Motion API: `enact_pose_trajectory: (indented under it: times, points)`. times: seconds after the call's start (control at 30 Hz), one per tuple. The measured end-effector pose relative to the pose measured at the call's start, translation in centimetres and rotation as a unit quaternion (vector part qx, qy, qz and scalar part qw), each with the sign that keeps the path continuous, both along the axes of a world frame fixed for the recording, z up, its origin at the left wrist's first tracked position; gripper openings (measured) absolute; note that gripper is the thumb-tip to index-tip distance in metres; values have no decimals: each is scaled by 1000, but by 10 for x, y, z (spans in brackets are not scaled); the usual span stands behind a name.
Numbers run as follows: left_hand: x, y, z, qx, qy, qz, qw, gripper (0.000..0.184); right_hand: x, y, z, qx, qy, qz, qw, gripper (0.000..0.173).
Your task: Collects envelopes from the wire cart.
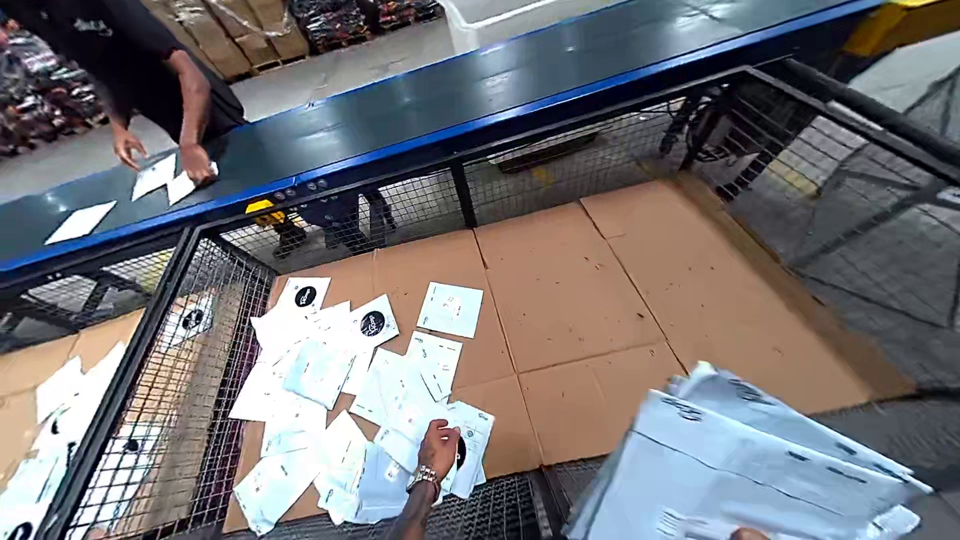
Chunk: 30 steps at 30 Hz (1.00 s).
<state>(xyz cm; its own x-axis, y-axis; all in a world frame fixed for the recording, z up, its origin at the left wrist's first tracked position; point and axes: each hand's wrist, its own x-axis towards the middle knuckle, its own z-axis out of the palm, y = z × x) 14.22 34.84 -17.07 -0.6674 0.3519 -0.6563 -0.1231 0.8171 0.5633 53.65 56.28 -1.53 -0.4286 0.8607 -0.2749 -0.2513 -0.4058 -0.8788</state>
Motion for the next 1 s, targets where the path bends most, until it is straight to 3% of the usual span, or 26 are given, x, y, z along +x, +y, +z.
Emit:
enact_pose_trajectory:
  times: [0.07,0.13,0.27,0.33,0.43,0.5,0.6,0.73,0.77,0.83,0.9,1.0]
  points:
    - [-22,16,-27,-5,-11,12,1000,55,-60,35,6,40,-99,61,992,67]
    - [-49,44,-55,23,-12,44,999,54,-129,73,-1,75,-238,126,960,86]
    - [-133,117,-118,69,4,147,987,67,-287,151,-75,104,-441,297,841,101]
    - [-183,157,-137,57,9,210,976,79,-364,186,-127,98,-455,361,808,103]
    - [-243,206,-138,-25,47,252,966,95,-460,214,-190,84,-404,389,823,84]
    - [-265,225,-132,-54,57,249,965,91,-505,222,-217,66,-372,379,845,73]
    - [-270,224,-169,-20,79,318,945,93,-545,218,-235,33,-337,344,876,66]
    - [-288,214,-171,39,25,339,940,88,-583,221,-254,-1,-302,343,890,70]
    - [-289,212,-165,80,12,332,940,80,-591,225,-257,-12,-300,356,885,69]
    - [-284,207,-150,208,-41,328,921,45,-601,234,-260,-41,-309,393,865,61]
    - [-268,196,-129,354,-165,322,862,27,-598,232,-259,-75,-308,421,850,51]
    - [-245,186,-97,488,-286,306,766,30,-567,214,-260,-115,-237,421,868,48]
